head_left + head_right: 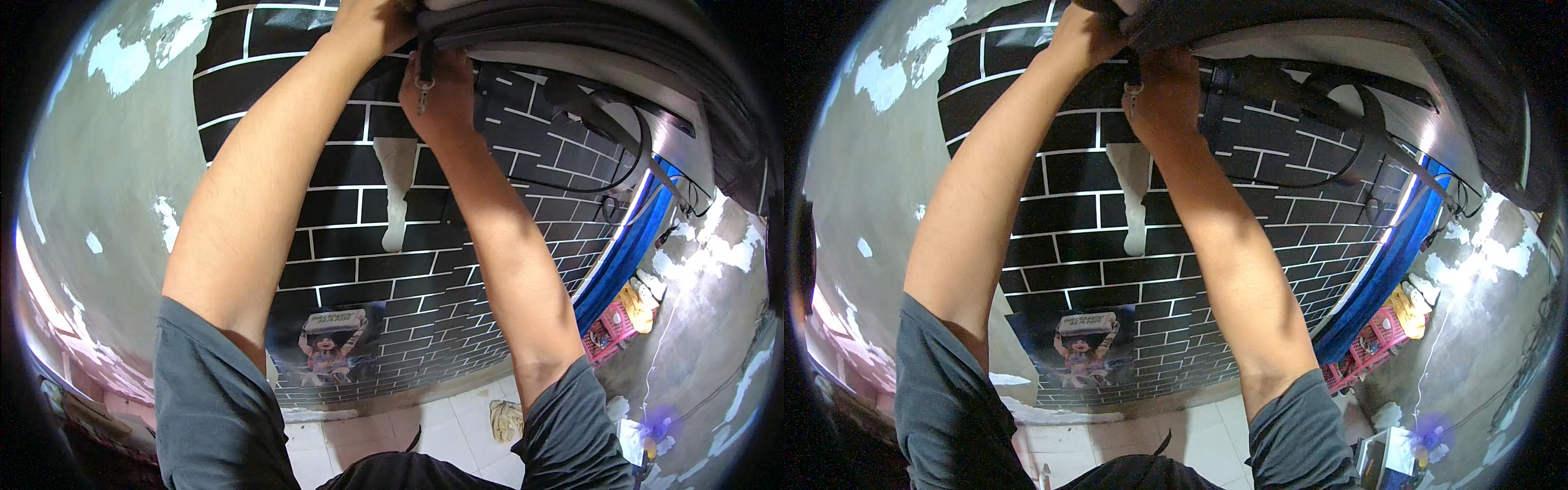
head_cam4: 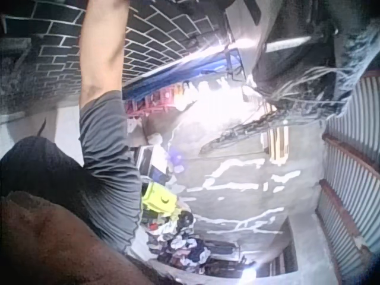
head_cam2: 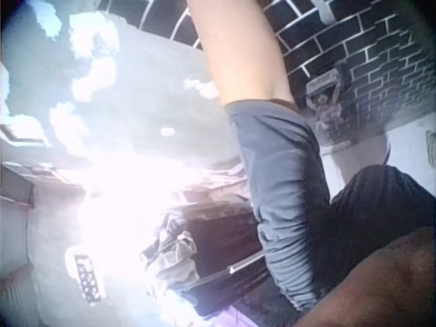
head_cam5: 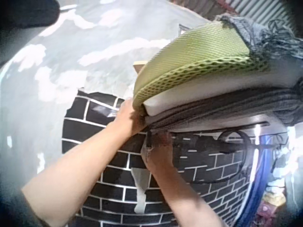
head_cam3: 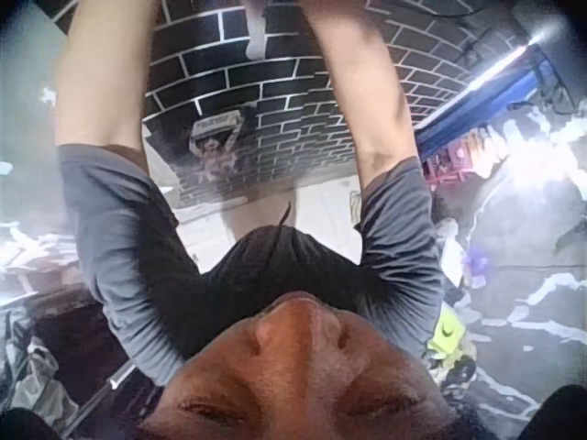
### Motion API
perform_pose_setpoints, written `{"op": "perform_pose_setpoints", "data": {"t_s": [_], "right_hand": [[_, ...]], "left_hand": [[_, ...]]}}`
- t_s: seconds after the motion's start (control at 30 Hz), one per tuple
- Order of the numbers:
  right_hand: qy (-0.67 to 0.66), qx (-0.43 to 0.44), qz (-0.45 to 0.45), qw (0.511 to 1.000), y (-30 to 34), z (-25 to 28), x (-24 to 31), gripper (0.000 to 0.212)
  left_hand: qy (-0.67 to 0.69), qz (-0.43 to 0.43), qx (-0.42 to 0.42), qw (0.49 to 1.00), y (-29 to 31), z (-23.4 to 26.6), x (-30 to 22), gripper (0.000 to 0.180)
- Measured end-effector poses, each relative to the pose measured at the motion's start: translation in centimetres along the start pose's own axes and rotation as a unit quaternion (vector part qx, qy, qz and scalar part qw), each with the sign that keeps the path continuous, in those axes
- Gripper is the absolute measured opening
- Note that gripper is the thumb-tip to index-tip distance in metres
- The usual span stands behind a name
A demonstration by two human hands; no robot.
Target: The person peels a large section of black-and-white brick-patterned wallpaper from a concrete wall by hand.
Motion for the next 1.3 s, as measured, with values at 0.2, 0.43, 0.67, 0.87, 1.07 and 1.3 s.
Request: {"op": "perform_pose_setpoints", "data": {"t_s": [0.2, 0.43, 0.67, 0.87, 1.07, 1.3], "right_hand": [[0.069, 0.046, -0.008, 0.997, -0.8, -1.3, 0.2, 0.03], [0.024, -0.025, 0.04, 0.999, -0.5, -0.7, 0.0, 0.029], [-0.068, -0.11, 0.054, 0.99, -0.5, 0.2, -0.6, 0.03], [-0.056, -0.114, 0.07, 0.989, -0.1, -0.4, -1.1, 0.03], [0.105, -0.021, 0.029, 0.994, -0.6, -3.0, -0.8, 0.025], [0.163, 0.165, -0.023, 0.972, -0.6, -5.9, -2.5, 0.021]], "left_hand": [[0.044, 0.125, 0.05, 0.99, 0.2, -1.0, 3.2, 0.029], [0.009, 0.087, 0.022, 0.996, 0.3, -0.4, 1.1, 0.027], [0.01, 0.025, -0.028, 0.999, 0.7, 0.1, 0.7, 0.027], [-0.007, 0.01, 0.032, 0.999, -0.2, -0.9, 0.8, 0.027], [0.015, -0.078, -0.016, 0.997, 0.7, -0.1, -0.8, 0.027], [-0.02, -0.045, 0.032, 0.998, 1.9, 1.1, -1.4, 0.024]]}}
Point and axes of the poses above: each hand's wrist, its own y-axis away from the middle knuckle, its own z-axis out of the back of the hand, x = y × z, the point moved 10 cm from there along -y, towards the middle knuckle, and after that the axes turned 11 degrees about x, right-handed, at the moved point
